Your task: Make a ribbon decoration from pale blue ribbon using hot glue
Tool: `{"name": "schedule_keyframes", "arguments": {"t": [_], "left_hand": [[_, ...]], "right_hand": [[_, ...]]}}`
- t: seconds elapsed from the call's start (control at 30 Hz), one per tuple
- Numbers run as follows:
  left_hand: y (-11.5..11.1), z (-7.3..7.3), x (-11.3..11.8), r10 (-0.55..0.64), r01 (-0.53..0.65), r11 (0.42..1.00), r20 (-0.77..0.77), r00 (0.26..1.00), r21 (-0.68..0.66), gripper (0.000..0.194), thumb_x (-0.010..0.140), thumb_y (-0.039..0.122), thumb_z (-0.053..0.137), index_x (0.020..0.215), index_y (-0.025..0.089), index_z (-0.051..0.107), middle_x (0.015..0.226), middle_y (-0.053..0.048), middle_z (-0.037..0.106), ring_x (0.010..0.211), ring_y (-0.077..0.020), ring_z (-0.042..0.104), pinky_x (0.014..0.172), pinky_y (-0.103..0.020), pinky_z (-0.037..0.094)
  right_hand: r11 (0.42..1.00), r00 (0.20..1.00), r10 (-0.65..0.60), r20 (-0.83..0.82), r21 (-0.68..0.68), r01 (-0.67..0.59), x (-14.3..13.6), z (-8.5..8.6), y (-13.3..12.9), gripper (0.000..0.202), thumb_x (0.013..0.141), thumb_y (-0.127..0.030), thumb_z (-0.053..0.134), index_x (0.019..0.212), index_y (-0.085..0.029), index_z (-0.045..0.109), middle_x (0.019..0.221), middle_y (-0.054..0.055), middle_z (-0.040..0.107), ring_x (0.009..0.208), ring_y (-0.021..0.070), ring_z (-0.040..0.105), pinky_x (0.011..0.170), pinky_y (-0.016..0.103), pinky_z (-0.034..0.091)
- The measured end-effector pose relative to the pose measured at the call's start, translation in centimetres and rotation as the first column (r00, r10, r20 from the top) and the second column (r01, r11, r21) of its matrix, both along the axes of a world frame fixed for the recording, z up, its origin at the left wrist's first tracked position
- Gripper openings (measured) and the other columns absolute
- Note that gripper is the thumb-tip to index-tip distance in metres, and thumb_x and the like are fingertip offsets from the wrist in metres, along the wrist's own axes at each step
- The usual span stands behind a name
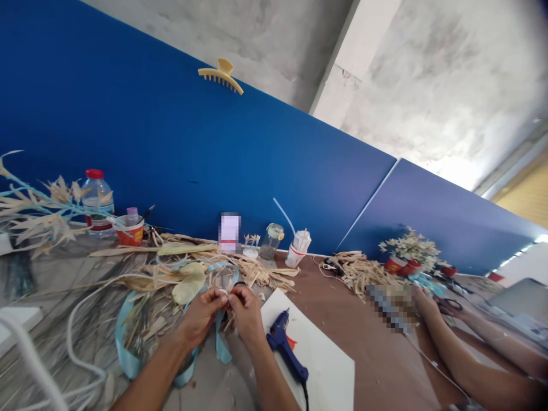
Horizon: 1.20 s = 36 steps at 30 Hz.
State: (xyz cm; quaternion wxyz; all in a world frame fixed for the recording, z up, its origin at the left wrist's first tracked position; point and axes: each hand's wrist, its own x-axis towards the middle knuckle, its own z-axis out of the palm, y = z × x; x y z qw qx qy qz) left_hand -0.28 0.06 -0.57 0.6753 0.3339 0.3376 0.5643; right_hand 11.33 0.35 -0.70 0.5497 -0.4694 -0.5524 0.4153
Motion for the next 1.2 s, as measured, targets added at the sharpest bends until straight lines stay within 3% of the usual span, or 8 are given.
{"name": "schedule_keyframes", "arguments": {"t": [0.27,0.37,0.5,0.6,0.67,0.83,1.03,1.2], "left_hand": [[0.4,-0.9,0.3,0.098,-0.078,0.992,-0.227,0.969,0.095,0.025,0.053,0.034,0.080,0.060,0.017,0.063,0.059,0.002,0.059,0.059,-0.0137,0.051,0.062,-0.026,0.040],[0.4,-1.1,0.3,0.098,-0.074,0.991,-0.232,0.968,0.110,0.025,0.056,0.036,0.078,0.062,0.017,0.063,0.060,0.002,0.059,0.060,-0.0141,0.052,0.062,-0.026,0.041],[0.5,-0.8,0.1,0.052,-0.035,0.995,-0.184,0.982,0.094,0.028,0.059,0.041,0.076,0.065,0.018,0.060,0.059,0.001,0.058,0.059,-0.0150,0.052,0.061,-0.027,0.042],[0.6,-0.5,-0.3,0.121,-0.076,0.985,-0.299,0.947,0.158,0.026,0.063,0.042,0.070,0.060,0.019,0.056,0.057,0.002,0.055,0.058,-0.0154,0.049,0.061,-0.027,0.040],[0.7,-0.4,-0.3,0.197,-0.104,0.969,-0.445,0.874,0.225,0.023,0.066,0.039,0.066,0.057,0.021,0.054,0.055,0.003,0.052,0.057,-0.0159,0.047,0.060,-0.027,0.038],[0.6,-1.1,-0.1,0.383,-0.140,0.909,-0.651,0.655,0.394,0.011,0.072,0.029,0.055,0.063,0.024,0.055,0.060,0.000,0.058,0.062,-0.0211,0.052,0.063,-0.030,0.038],[0.3,-1.6,-0.2,0.572,-0.012,0.804,-0.769,0.285,0.594,0.019,0.080,0.020,0.045,0.078,0.024,0.063,0.082,-0.007,0.071,0.085,-0.0255,0.061,0.093,-0.040,0.030],[-0.1,-1.4,-0.2,0.627,0.002,0.770,-0.758,0.178,0.638,0.022,0.084,0.020,0.042,0.083,0.025,0.064,0.089,-0.006,0.072,0.092,-0.0248,0.061,0.098,-0.042,0.024]], "right_hand": [[0.999,0.997,-0.042,-0.071,-0.003,0.042,0.2,-0.1,-0.1,0.011,0.068,-0.020,0.057,0.078,-0.019,0.061,0.067,-0.003,0.059,0.062,0.0129,0.053,0.059,0.024,0.043],[0.998,0.988,-0.047,-0.149,-0.044,0.041,0.0,-0.3,-0.1,0.014,0.066,-0.021,0.061,0.079,-0.020,0.059,0.063,-0.004,0.056,0.057,0.0120,0.052,0.055,0.023,0.042],[0.987,0.940,0.070,-0.333,-0.112,-0.113,0.2,-0.2,0.0,0.016,0.067,-0.028,0.065,0.079,-0.018,0.062,0.062,-0.004,0.059,0.051,0.0103,0.052,0.054,0.023,0.042],[0.970,0.839,0.113,-0.532,-0.125,-0.210,0.9,0.1,0.1,0.026,0.065,-0.035,0.071,0.083,-0.017,0.064,0.066,-0.002,0.063,0.054,0.0106,0.056,0.059,0.025,0.044],[0.966,0.802,0.085,-0.592,-0.148,-0.211,1.4,0.2,0.1,0.032,0.063,-0.040,0.074,0.081,-0.015,0.066,0.065,-0.001,0.064,0.054,0.0104,0.057,0.058,0.024,0.044],[0.948,0.845,0.026,-0.534,-0.254,-0.190,1.6,0.3,0.2,0.040,0.062,-0.051,0.074,0.072,-0.013,0.066,0.058,-0.001,0.061,0.047,0.0082,0.053,0.051,0.021,0.040],[0.948,0.914,-0.021,-0.405,-0.298,-0.111,0.9,0.2,0.2,0.032,0.062,-0.045,0.072,0.058,-0.014,0.063,0.048,-0.003,0.055,0.042,0.0068,0.044,0.045,0.020,0.034],[0.962,0.925,-0.044,-0.376,-0.264,-0.062,0.5,0.3,0.0,0.021,0.062,-0.032,0.068,0.052,-0.017,0.059,0.044,-0.005,0.052,0.041,0.0070,0.040,0.044,0.020,0.031]]}}
